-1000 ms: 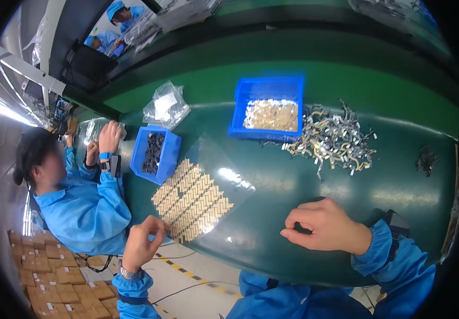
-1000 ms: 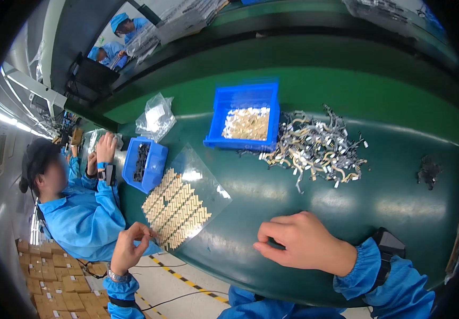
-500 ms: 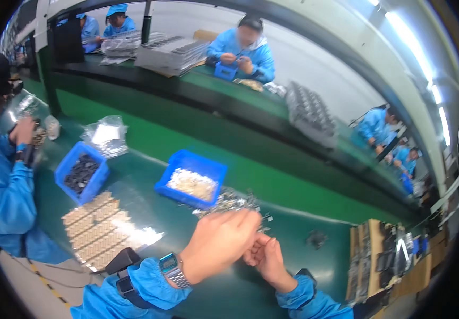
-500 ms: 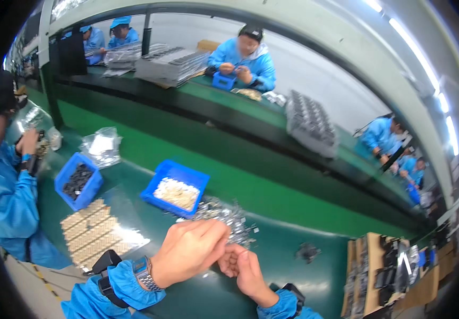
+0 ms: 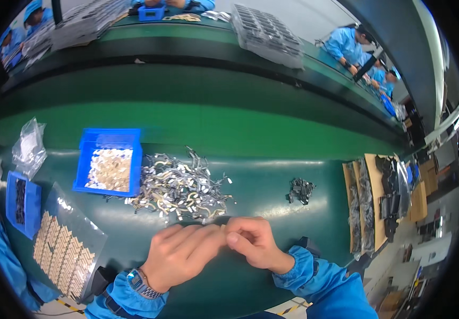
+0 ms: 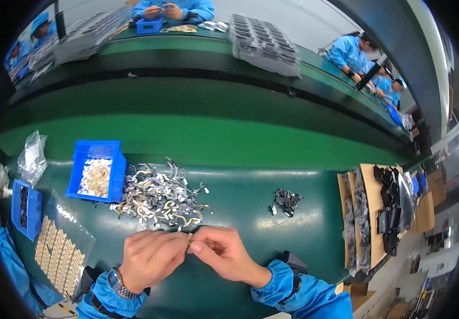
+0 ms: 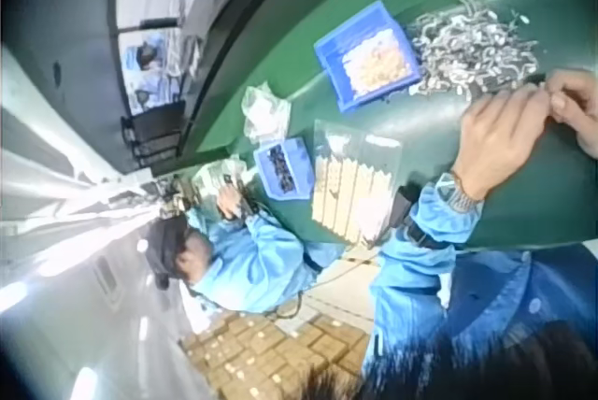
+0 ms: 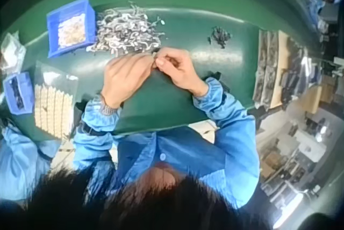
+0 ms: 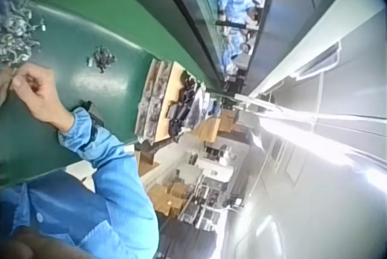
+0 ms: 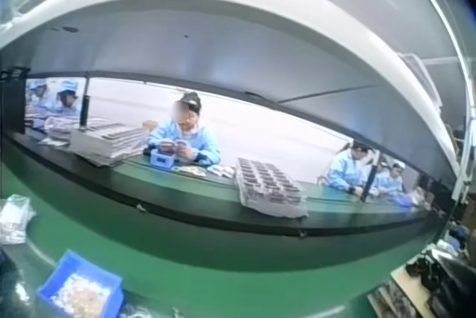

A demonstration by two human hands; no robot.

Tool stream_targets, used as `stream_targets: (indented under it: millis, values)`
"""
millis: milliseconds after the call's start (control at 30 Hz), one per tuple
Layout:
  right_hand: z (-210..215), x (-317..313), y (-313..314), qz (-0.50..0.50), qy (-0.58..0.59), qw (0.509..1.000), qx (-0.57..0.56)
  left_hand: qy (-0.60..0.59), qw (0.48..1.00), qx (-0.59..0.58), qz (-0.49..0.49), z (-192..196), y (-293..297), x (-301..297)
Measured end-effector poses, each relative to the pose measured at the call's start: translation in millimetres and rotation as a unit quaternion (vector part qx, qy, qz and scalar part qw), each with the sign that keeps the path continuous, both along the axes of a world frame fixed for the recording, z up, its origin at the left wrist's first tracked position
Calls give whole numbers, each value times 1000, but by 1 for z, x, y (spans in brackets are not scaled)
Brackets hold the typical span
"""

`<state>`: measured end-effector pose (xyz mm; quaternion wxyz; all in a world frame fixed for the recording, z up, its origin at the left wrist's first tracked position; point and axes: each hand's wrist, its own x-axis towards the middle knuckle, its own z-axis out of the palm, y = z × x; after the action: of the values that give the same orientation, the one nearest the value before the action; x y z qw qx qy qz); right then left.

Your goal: Assembling small plastic and metal components on a factory production line.

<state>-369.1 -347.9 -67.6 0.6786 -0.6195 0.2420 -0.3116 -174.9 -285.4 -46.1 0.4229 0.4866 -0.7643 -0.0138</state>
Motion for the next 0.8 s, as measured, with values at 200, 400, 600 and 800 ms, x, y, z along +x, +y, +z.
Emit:
stream_targets:
  millis: [200,400,600,800]
  values:
    - [-3,-1,4,-44,8,998,-39,198,971,133,-13,-4,6,-3]
    - [0,4,7,-50,61,987,-140,293,921,259,5,-2,11,1]
    - [6,2,7,-53,101,979,-166,314,909,269,-60,-3,7,5]
    - [16,-5,3,-50,117,975,-180,246,937,245,-31,-6,0,-7]
